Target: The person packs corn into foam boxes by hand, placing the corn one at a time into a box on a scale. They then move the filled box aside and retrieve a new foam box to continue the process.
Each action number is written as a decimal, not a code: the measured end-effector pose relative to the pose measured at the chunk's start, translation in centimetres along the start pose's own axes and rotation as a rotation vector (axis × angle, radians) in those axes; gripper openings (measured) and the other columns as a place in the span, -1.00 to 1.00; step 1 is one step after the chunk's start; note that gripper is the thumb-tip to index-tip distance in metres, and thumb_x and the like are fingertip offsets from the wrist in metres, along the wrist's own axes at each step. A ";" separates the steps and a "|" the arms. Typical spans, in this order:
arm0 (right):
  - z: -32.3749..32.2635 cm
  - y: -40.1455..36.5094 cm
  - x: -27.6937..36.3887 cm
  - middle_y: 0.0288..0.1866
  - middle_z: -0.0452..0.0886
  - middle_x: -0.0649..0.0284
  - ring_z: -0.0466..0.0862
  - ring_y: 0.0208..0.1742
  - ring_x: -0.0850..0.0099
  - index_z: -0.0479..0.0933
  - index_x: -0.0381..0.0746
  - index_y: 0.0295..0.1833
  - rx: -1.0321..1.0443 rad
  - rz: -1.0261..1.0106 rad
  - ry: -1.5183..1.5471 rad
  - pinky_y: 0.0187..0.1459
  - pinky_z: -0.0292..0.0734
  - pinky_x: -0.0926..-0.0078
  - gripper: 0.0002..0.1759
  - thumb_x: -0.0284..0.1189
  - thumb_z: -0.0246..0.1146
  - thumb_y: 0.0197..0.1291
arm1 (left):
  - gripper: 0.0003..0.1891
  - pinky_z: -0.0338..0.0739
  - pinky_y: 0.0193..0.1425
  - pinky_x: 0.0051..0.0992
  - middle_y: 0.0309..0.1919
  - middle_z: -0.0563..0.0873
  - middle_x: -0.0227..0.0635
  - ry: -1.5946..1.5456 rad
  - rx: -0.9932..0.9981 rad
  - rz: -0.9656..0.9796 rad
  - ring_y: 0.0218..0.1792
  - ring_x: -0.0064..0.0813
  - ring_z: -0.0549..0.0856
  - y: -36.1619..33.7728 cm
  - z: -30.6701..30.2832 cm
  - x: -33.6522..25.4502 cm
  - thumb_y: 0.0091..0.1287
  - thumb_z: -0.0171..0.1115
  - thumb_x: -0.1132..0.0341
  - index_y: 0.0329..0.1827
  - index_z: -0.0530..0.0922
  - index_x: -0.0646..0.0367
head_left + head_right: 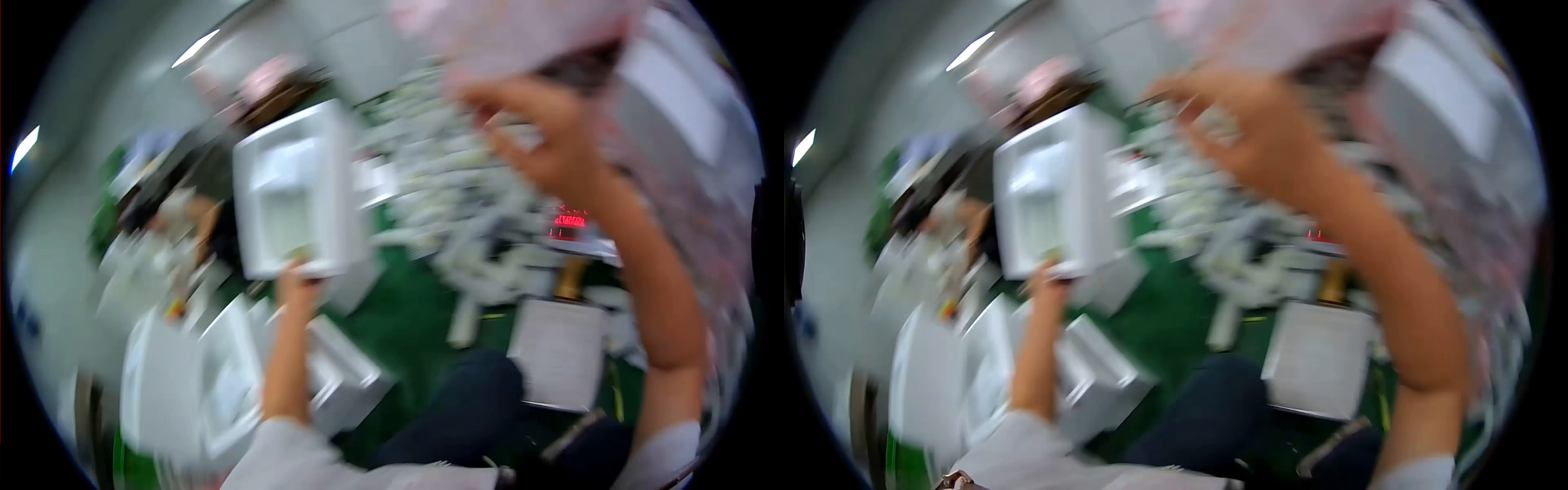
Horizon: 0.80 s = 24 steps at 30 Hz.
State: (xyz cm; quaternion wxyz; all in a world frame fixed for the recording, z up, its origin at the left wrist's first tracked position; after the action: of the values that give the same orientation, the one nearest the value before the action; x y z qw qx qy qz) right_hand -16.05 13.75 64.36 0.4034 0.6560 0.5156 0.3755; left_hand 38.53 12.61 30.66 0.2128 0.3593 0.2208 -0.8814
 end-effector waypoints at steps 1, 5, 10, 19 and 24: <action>-1.5 -2.9 -0.5 0.00 0.68 0.12 0.70 -0.09 0.24 0.58 -0.18 0.17 0.089 0.072 -0.041 -0.05 0.61 0.33 -0.58 -0.50 0.30 0.14 | -0.88 0.66 -0.10 -0.07 -0.28 0.65 -0.19 0.033 -0.052 0.047 -0.23 -0.18 0.66 1.5 1.1 -2.0 0.31 0.22 0.34 -0.18 0.52 0.16; -7.3 -16.5 -4.4 0.04 0.66 0.12 0.66 0.00 0.13 0.60 -0.15 0.13 0.343 0.366 -0.441 0.03 0.60 0.29 -0.58 -0.53 0.29 0.10 | -0.64 0.50 0.14 0.14 0.16 0.61 -0.16 0.339 -0.213 -0.052 0.19 0.02 0.49 17.7 -6.8 -6.9 0.32 0.14 0.10 0.09 0.54 0.06; -25.0 -26.7 -9.1 0.30 0.49 -0.01 0.49 0.29 0.01 0.51 -0.20 0.25 -0.132 0.714 -0.936 0.31 0.40 0.17 -0.50 -0.48 0.27 0.13 | -0.36 0.48 0.17 0.16 0.25 0.45 -0.03 0.448 -0.435 0.030 0.22 0.13 0.47 18.6 -6.3 -5.2 0.22 0.23 -0.08 0.25 0.34 0.13; -40.1 -18.9 -28.2 0.34 0.49 0.01 0.46 0.36 0.04 0.41 -0.24 0.38 0.006 0.672 -1.224 0.37 0.32 0.12 -0.29 0.02 0.21 0.29 | 0.19 0.49 0.21 0.19 0.45 0.11 0.31 0.463 -0.872 0.631 0.29 0.31 0.43 10.6 -2.8 -2.0 0.13 0.38 -0.28 0.60 -0.06 0.30; -41.7 -24.0 -29.3 0.30 0.52 0.06 0.46 0.36 0.09 0.45 -0.17 0.37 0.051 1.054 -1.326 0.37 0.30 0.06 0.02 0.41 0.25 0.01 | -0.22 0.15 0.54 -0.07 0.51 0.08 0.19 1.459 -0.223 0.906 0.49 0.13 0.17 2.2 -4.1 18.0 0.42 0.14 0.26 0.58 -0.06 0.36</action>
State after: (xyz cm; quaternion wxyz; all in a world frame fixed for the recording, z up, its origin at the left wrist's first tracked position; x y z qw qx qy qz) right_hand -68.31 -5.61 56.48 0.3796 0.9040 -0.1924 0.0404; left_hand 30.20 9.10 14.42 0.3826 0.8655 0.2231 -0.2341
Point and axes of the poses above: each hand's wrist, its own y-axis towards the middle knuckle, its own z-axis out of the palm, x = y × z, the point moved 10 cm from there along y, towards the middle knuckle
